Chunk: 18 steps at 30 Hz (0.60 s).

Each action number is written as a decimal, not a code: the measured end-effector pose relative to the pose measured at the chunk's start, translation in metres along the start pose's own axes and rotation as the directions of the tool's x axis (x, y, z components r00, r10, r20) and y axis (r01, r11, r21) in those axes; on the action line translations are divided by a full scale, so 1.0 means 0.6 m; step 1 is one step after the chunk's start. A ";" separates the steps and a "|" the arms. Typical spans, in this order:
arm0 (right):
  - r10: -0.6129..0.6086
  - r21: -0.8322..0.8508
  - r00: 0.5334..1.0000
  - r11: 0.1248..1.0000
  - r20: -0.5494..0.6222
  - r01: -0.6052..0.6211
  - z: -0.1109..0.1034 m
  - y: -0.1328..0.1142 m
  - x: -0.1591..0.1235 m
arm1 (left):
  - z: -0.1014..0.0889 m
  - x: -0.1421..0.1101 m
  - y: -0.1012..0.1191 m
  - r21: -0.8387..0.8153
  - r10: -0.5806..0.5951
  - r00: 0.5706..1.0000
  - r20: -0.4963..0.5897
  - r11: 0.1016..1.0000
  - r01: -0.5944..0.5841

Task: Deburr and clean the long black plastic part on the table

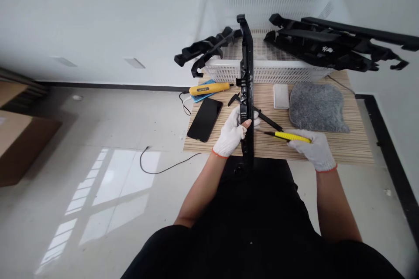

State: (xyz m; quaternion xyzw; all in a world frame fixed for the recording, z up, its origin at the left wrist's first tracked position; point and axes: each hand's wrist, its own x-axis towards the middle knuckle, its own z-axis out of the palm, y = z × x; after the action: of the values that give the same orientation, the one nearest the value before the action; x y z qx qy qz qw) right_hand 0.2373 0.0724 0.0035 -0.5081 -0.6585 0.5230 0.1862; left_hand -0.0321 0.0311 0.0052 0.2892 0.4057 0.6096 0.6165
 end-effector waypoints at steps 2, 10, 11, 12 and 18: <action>0.043 -0.018 0.998 0.999 0.056 -0.042 -0.002 -0.001 -0.001 | 0.000 0.000 -0.003 0.002 -0.006 1.000 -0.017 1.000 0.006; 0.072 -0.084 0.988 0.995 0.138 -0.060 -0.008 0.000 -0.013 | 0.015 -0.032 -0.033 -0.014 -0.012 0.996 -0.093 1.000 0.011; 0.062 -0.091 0.991 0.995 0.119 -0.052 -0.008 0.000 -0.014 | 0.017 -0.036 -0.034 -0.012 -0.011 0.996 -0.091 1.000 0.010; 0.052 -0.092 0.994 0.995 0.097 -0.043 -0.008 -0.001 -0.016 | 0.017 -0.040 -0.034 -0.010 -0.014 0.996 -0.083 1.000 0.013; 0.025 -0.062 0.999 0.998 0.040 -0.023 -0.007 -0.005 -0.020 | -0.012 -0.046 -0.029 0.112 -0.076 0.995 0.058 0.991 0.069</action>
State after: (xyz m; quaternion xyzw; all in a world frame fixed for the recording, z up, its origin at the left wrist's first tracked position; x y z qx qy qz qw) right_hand 0.2442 0.0642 0.0111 -0.5107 -0.6718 0.5149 0.1507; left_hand -0.0274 0.0013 -0.0092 0.3267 0.4295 0.5543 0.6337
